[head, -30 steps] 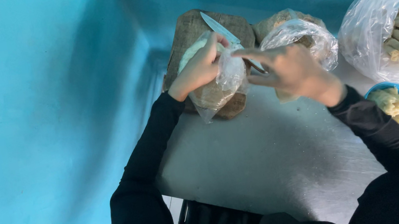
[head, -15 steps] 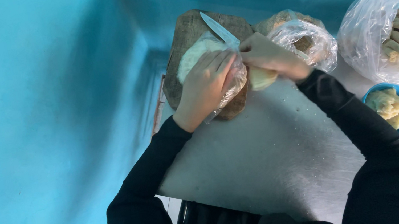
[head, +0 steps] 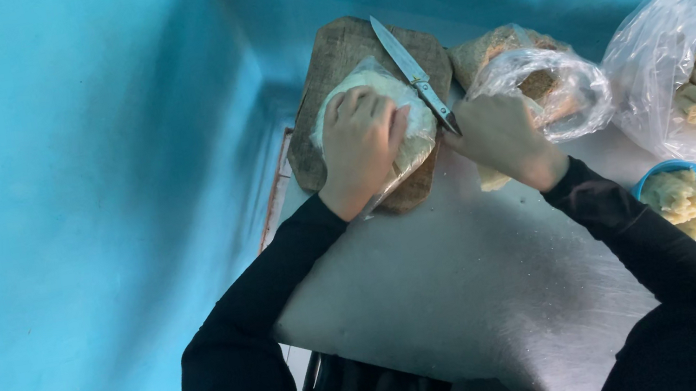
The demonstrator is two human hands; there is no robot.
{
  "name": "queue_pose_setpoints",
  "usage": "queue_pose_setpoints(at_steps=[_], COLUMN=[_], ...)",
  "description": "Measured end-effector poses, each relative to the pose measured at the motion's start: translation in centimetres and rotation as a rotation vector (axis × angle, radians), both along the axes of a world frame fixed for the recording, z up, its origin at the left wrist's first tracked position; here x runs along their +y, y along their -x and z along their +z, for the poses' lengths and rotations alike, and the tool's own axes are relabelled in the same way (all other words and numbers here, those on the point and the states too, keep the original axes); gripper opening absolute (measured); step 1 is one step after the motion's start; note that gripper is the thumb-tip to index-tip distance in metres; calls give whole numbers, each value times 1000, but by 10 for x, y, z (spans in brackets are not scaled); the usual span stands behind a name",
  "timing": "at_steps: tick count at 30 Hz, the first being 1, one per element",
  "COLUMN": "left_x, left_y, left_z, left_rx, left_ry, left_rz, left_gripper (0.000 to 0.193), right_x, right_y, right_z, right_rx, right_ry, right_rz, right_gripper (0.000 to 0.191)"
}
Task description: The person folds thin round pastry sheets in half and arranges the folded pieces into a tight overlapping zigzag row on a metal work table, pressing each piece into place. They occasionally take new sheets from a plastic-wrapped stack and add dough pieces to a blue bowl beside the row.
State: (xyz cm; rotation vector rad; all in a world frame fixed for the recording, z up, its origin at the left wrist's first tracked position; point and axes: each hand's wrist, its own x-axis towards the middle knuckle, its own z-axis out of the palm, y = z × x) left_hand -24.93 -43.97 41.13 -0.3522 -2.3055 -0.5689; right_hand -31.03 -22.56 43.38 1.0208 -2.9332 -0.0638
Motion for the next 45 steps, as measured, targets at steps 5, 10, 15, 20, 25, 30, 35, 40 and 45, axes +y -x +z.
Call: queue_pose_setpoints(at_steps=[5, 10, 15, 20, 25, 30, 35, 40, 45], left_x=[10, 9, 5, 9, 7, 7, 10, 22, 32], left_y=[3, 2, -16, -33, -41, -36, -32, -30, -17], left_z=[0, 4, 10, 22, 31, 23, 15, 6, 8], left_rx=[-158, -138, -129, -72, -63, -78, -147, -254, -440], left_ry=[-308, -281, -214, -98, -58, 40, 81, 284, 338], left_rz=[-76, -74, 24, 97, 91, 142, 38, -63, -226], left_gripper=[17, 14, 13, 14, 28, 27, 38, 92, 101], right_x=[11, 4, -25, -30, -31, -22, 14, 48, 80], right_y=[-11, -71, -111, -120, -122, -119, -124, -136, -146], right_z=[29, 40, 15, 3, 13, 32, 59, 66, 69], right_rx=[-122, 147, 347, 269, 240, 236, 229, 221, 183], right_ry=[109, 164, -20, -18, 13, 126, 305, 288, 268], right_rz=[-157, -60, -49, -9, 13, 31, 48, -19, -34], right_gripper=[46, 34, 35, 36, 40, 37, 31, 27, 26])
